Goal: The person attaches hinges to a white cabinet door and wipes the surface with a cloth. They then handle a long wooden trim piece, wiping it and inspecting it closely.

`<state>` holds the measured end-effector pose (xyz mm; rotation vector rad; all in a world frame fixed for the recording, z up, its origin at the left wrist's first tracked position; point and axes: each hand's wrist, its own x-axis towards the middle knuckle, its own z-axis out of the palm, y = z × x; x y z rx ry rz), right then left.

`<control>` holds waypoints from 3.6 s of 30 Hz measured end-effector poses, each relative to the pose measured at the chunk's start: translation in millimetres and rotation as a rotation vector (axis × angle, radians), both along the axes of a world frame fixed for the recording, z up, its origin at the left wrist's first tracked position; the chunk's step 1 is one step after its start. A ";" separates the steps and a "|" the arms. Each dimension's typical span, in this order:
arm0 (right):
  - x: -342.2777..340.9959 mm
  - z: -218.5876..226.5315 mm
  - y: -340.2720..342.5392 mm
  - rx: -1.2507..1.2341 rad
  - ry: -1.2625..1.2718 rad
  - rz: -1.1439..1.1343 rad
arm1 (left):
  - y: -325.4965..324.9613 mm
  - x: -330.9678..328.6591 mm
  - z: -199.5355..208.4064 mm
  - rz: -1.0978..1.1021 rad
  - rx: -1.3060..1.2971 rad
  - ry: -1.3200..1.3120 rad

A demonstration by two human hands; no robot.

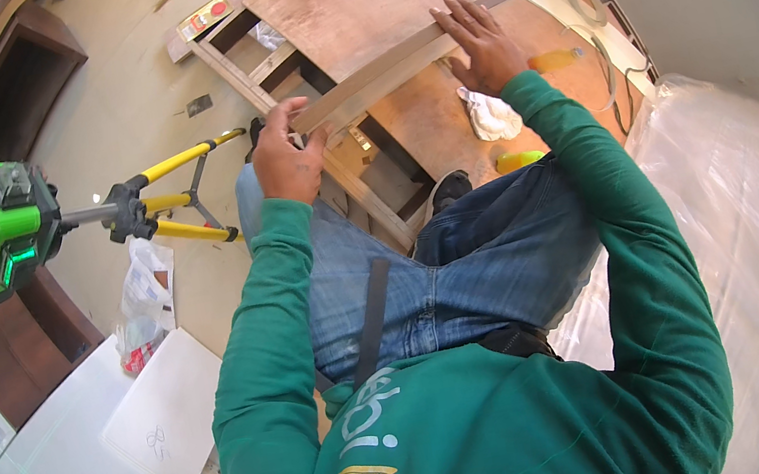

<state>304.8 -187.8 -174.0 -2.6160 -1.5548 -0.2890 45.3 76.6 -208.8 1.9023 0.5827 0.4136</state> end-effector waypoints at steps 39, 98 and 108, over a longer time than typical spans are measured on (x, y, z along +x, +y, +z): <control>-10.8 -151.8 -95.4 0.338 0.598 -1.428 | 20.7 -27.3 19.1 -0.177 -0.139 0.093; -29.0 -12.5 -57.4 0.782 0.214 -1.332 | 3.8 6.1 -33.9 -0.169 -0.336 0.002; -171.4 0.1 132.2 0.495 0.262 -0.372 | 11.9 22.7 -33.9 -0.287 -0.198 -0.044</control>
